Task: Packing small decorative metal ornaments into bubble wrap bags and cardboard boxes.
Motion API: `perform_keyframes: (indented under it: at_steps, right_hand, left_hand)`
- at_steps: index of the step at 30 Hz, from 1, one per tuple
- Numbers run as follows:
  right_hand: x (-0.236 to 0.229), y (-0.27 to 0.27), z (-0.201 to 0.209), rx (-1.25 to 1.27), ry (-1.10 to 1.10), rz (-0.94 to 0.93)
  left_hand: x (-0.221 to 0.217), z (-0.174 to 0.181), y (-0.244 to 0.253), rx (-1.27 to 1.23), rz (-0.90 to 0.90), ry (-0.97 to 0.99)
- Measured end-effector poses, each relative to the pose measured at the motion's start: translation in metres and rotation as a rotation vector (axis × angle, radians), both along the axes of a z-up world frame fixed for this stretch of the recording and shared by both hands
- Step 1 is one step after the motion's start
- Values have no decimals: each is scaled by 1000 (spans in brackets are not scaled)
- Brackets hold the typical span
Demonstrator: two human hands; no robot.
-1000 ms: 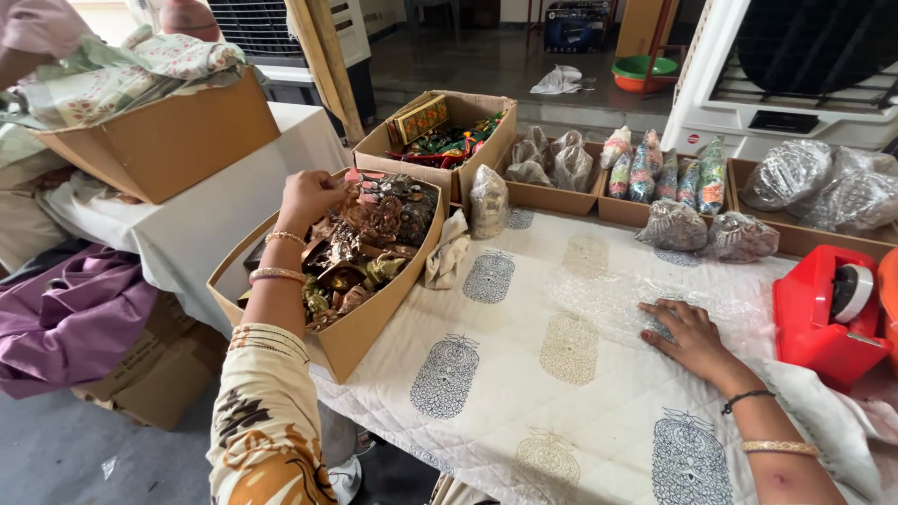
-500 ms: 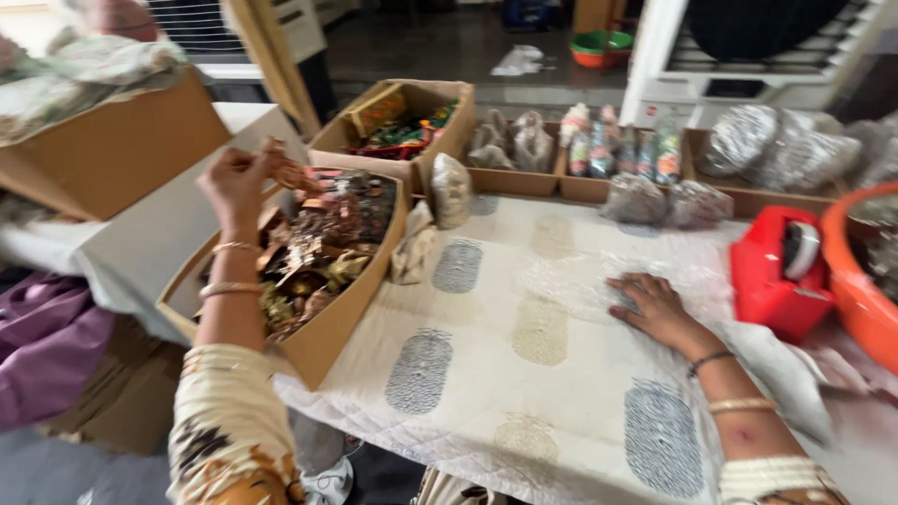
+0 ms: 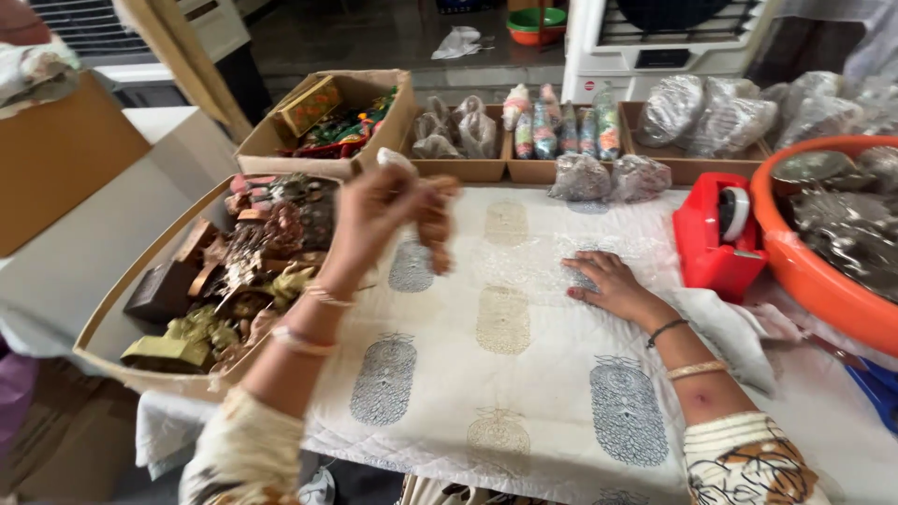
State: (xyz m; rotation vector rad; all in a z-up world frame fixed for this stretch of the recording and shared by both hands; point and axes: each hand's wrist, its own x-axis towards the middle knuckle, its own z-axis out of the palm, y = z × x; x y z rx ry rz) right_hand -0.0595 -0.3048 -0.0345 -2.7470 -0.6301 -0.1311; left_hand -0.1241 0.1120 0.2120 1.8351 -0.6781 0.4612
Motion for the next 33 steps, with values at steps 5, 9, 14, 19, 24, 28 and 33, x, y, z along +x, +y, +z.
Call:
perform_keyframes:
  at_steps: [5, 9, 14, 19, 24, 28, 33]
  right_hand:
    - [9, -12, -15, 81, -134, 123]
    - [6, -12, -7, 89, -58, 66]
    - [10, -12, -9, 40, -1, -7]
    - [13, -12, -15, -2, 20, -69]
    - [18, -15, -23, -57, -43, -33]
    - [14, -11, -18, -70, -39, -52]
    - [10, -9, -15, -36, -80, -27]
  left_hand:
    - [14, -43, -60, 45, -65, -103]
    - [21, -39, -66, -51, -163, -196]
    - [26, 0, -2, 64, 34, -171]
    - [33, 33, 105, 299, 368, -305]
    - [53, 26, 228, 521, 739, 44]
    - [65, -7, 292, 547, 757, 100]
    - [90, -45, 341, 669, 622, 471]
